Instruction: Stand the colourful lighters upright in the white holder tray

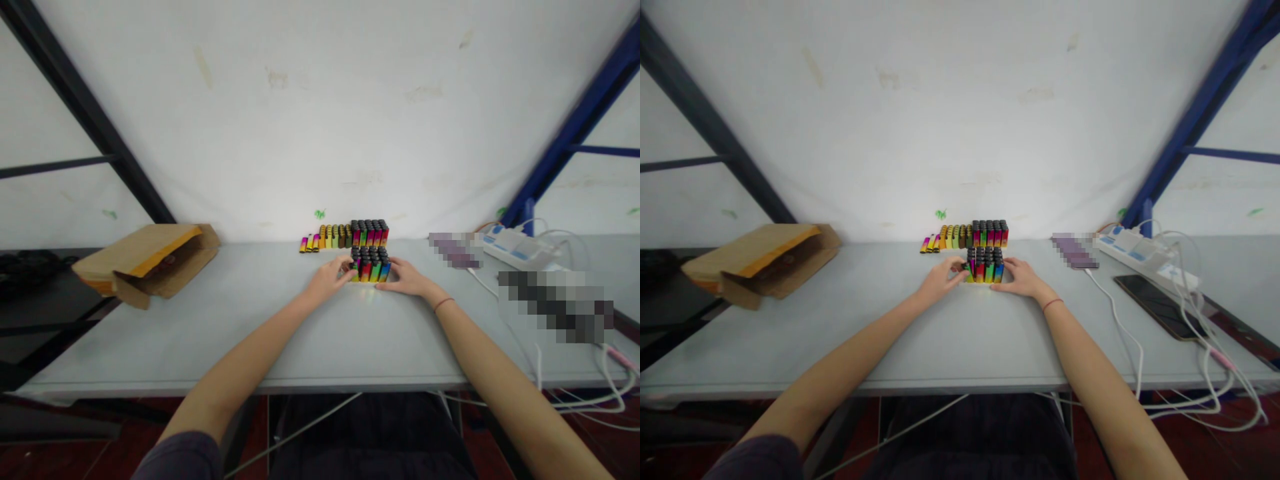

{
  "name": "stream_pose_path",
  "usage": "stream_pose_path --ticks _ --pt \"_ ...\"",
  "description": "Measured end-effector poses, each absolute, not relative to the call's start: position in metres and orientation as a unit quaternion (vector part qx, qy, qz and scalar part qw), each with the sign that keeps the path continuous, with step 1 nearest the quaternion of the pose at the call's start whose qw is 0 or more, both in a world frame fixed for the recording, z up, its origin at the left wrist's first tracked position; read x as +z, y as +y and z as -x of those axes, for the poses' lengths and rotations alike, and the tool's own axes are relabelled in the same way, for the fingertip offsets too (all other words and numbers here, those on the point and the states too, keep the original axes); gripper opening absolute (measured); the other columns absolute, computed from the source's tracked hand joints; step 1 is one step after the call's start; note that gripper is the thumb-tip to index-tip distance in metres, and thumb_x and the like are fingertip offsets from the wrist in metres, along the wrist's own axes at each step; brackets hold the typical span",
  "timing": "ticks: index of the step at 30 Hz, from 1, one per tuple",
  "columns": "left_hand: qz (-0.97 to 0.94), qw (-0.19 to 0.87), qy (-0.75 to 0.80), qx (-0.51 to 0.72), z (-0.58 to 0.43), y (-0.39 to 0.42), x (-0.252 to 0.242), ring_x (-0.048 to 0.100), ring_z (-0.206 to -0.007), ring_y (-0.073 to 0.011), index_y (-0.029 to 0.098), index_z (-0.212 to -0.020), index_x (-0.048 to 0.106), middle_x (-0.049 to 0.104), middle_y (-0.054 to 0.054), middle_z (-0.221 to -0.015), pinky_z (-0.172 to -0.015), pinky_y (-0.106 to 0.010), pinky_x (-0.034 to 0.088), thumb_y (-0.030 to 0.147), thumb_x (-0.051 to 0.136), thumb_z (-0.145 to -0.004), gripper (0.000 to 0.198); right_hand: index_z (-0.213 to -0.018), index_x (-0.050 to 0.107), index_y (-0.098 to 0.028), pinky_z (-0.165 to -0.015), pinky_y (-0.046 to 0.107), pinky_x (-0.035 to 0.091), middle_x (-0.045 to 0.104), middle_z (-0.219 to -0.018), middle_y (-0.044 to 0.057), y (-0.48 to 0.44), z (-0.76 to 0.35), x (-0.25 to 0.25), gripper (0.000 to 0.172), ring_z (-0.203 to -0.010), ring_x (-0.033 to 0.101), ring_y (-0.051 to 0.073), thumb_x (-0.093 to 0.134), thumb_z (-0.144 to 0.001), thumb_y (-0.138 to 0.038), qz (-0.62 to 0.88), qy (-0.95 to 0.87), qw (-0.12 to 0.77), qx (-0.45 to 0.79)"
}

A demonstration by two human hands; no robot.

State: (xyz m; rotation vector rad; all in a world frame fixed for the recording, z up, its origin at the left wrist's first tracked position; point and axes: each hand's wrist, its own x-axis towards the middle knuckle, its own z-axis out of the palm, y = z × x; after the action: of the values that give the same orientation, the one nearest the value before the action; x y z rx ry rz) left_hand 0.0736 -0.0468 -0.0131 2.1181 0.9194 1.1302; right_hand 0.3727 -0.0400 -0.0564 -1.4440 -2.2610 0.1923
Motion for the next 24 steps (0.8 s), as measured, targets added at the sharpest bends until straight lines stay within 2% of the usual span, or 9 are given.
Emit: stream_pose_path --ticks 3,6,10,14,16,20,24 --pt "-0.814 0.229 0.322 0.427 -0.073 -0.044 -0.016 0.07 -0.102 -0.0232 0.023 -0.105 0.073 0.073 -0.007 -0.104 -0.104 -0.039 0.054 0.033 0.069 -0.094 0.015 -0.146 0.068 -0.019 -0.123 0.059 0.045 0.061 -0.156 0.019 -0.041 -0.372 -0.054 0.091 -0.141 0.059 0.044 0.073 -0.08 -0.081 0.533 -0.813 0.215 0.091" --pt "-0.845 0.174 0.285 0.418 -0.069 -0.042 -0.013 0.067 -0.118 -0.0255 0.024 -0.111 0.076 0.071 -0.011 -0.119 -0.112 -0.042 0.05 0.035 0.062 -0.099 0.021 -0.146 0.068 -0.017 -0.123 0.059 0.044 0.061 -0.155 0.021 -0.042 -0.372 -0.052 0.092 -0.143 0.058 0.045 0.073 -0.079 -0.081 0.538 -0.81 0.212 0.093" --pt "-0.876 0.124 0.273 0.378 -0.057 -0.03 -0.008 0.064 -0.125 -0.0273 0.024 -0.122 0.076 0.07 -0.013 -0.13 -0.117 -0.043 0.047 0.039 0.06 -0.101 0.03 -0.145 0.069 -0.017 -0.122 0.059 0.045 0.062 -0.154 0.02 -0.042 -0.372 -0.05 0.091 -0.141 0.059 0.044 0.073 -0.08 -0.08 0.533 -0.815 0.21 0.093" --pt "-0.802 0.049 0.456 0.383 -0.034 -0.003 -0.005 0.062 -0.131 -0.0295 0.013 -0.134 0.069 0.071 -0.02 -0.136 -0.122 -0.045 0.041 0.026 0.04 -0.106 0.043 -0.144 0.069 -0.018 -0.123 0.06 0.045 0.061 -0.155 0.02 -0.043 -0.372 -0.05 0.09 -0.141 0.059 0.045 0.073 -0.08 -0.081 0.533 -0.814 0.211 0.09" --pt "-0.748 0.027 0.563 0.349 -0.018 0.01 -0.005 0.058 -0.138 -0.0308 0.01 -0.144 0.063 0.067 -0.022 -0.146 -0.122 -0.046 0.04 0.025 0.036 -0.106 0.049 -0.144 0.07 -0.019 -0.123 0.06 0.044 0.061 -0.155 0.019 -0.044 -0.371 -0.049 0.09 -0.141 0.059 0.045 0.073 -0.08 -0.082 0.535 -0.814 0.209 0.091" --pt "-0.718 0.05 0.657 0.225 0.004 0.024 -0.008 0.049 -0.151 -0.0348 0.017 -0.163 0.046 0.055 -0.02 -0.163 -0.123 -0.054 0.038 0.041 0.033 -0.109 0.06 -0.145 0.069 -0.017 -0.124 0.059 0.043 0.06 -0.156 0.02 -0.044 -0.372 -0.049 0.092 -0.141 0.058 0.045 0.074 -0.079 -0.081 0.538 -0.812 0.205 0.097" --pt "-0.756 0.049 0.637 0.144 0.006 0.023 -0.008 0.047 -0.154 -0.0315 0.026 -0.163 0.048 0.052 -0.013 -0.167 -0.123 -0.056 0.036 0.038 0.026 -0.111 0.058 -0.146 0.068 -0.02 -0.124 0.06 0.044 0.06 -0.156 0.018 -0.043 -0.374 -0.049 0.09 -0.142 0.058 0.044 0.073 -0.08 -0.081 0.528 -0.816 0.212 0.104"
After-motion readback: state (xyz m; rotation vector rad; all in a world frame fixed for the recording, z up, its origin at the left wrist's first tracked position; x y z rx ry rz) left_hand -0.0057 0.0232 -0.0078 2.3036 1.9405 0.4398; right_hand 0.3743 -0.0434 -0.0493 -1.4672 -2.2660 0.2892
